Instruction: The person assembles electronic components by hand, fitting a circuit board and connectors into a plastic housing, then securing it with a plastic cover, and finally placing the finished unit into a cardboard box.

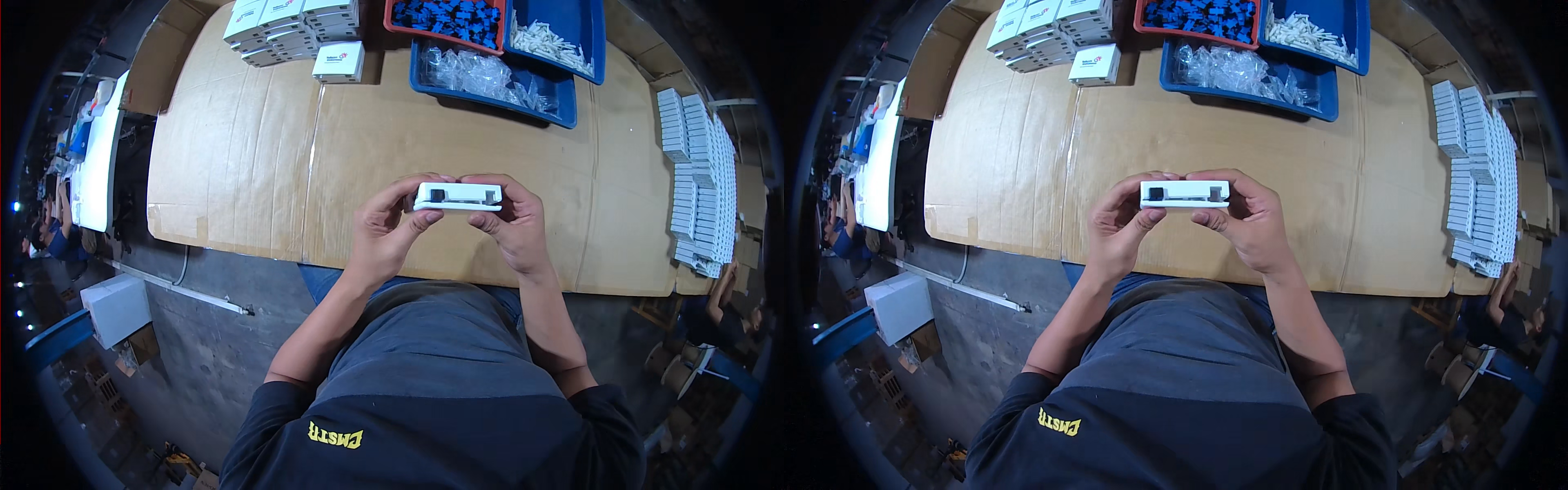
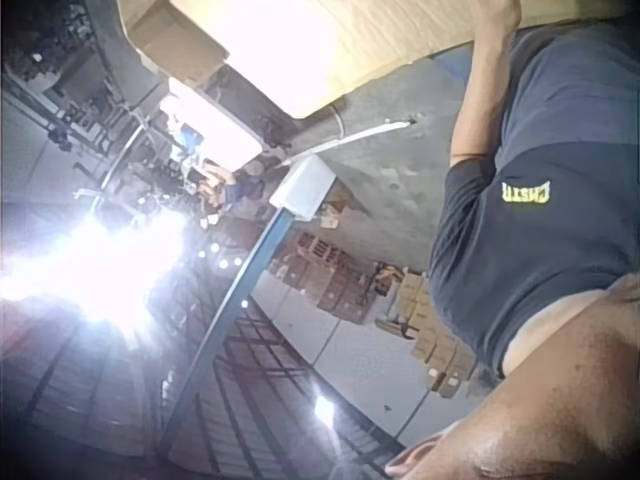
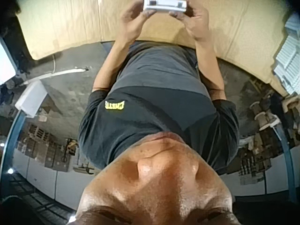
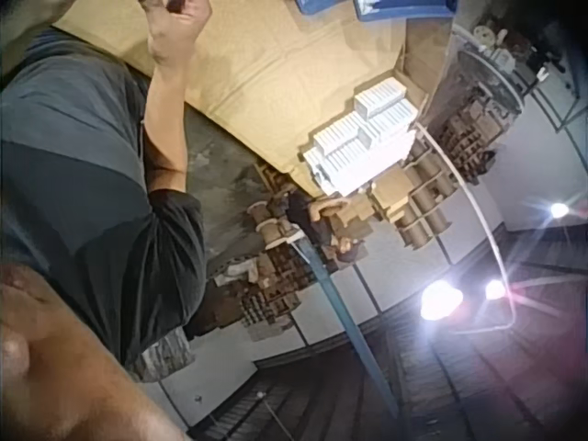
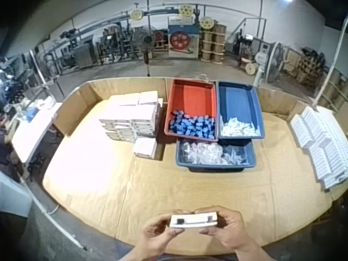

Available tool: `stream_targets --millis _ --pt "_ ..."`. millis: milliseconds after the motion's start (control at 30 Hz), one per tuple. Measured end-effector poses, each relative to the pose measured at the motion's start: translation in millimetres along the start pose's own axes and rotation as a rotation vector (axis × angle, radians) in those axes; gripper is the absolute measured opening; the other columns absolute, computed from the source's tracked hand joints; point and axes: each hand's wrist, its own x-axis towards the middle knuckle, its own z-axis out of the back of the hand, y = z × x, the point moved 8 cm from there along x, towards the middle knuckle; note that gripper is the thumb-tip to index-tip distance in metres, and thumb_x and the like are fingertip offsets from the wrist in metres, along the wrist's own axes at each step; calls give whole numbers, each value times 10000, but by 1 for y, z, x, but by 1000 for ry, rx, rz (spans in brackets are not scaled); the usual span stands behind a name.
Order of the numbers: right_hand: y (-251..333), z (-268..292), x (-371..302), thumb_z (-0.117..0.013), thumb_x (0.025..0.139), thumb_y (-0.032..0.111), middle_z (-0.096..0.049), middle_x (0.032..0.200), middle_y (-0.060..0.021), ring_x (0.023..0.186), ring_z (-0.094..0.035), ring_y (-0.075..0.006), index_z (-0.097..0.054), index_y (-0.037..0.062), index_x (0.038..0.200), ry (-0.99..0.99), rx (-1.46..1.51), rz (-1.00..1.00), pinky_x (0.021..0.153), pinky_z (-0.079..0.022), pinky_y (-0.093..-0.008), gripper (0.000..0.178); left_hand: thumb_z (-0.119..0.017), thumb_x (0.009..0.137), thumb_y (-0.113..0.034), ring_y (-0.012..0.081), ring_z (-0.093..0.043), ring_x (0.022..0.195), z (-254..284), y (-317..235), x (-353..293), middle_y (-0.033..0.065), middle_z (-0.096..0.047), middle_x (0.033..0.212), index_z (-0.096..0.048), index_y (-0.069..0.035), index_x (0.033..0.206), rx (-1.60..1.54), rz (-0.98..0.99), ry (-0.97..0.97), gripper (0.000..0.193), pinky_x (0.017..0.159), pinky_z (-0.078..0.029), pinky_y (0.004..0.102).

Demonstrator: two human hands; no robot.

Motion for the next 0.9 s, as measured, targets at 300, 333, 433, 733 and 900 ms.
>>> stream_targets --millis 300,333,433,733,900 --pt "26 -11 -5 -884 740 -18 -734 1139 -105 1077 -687 -192 -715 4 1166 115 -240 154 951 -552 -322 459 -795 870 -8 263 -684 1156 -3 -13 -4 172 -712 1203 -654 22 1221 147 -34 60 380 993 -544 373" --pt "26 -11 -6 -893 723 -22 -735 1138 -107 1071 -688 -195 -720 4 1154 102 -194 160 947 -548 -324 466 -798 862 1 244 -687 1144 -3 -15 -5 154 -727 1184 -674 21 1221 115 -74 65 380 986 -536 362" --pt "28 -12 -8 -900 707 -26 -738 1121 -114 1056 -696 -205 -725 -3 1134 83 -208 206 922 -549 -320 462 -803 846 17 256 -692 1142 -4 -17 -5 162 -730 1178 -680 19 1207 87 -127 60 382 989 -540 369" --pt "34 -12 -12 -877 709 -36 -757 1030 -162 962 -724 -238 -730 -36 1095 39 -363 311 828 -563 -320 413 -803 853 3 319 -685 1168 -5 -15 -7 179 -705 1177 -642 17 1196 125 -80 81 379 975 -589 429" --pt "35 -10 -10 -871 720 -41 -758 1052 -153 980 -723 -237 -734 -24 1103 63 -362 328 844 -566 -324 408 -794 859 11 320 -685 1166 -7 -15 -5 181 -710 1167 -647 24 1194 123 -127 120 365 970 -589 424"
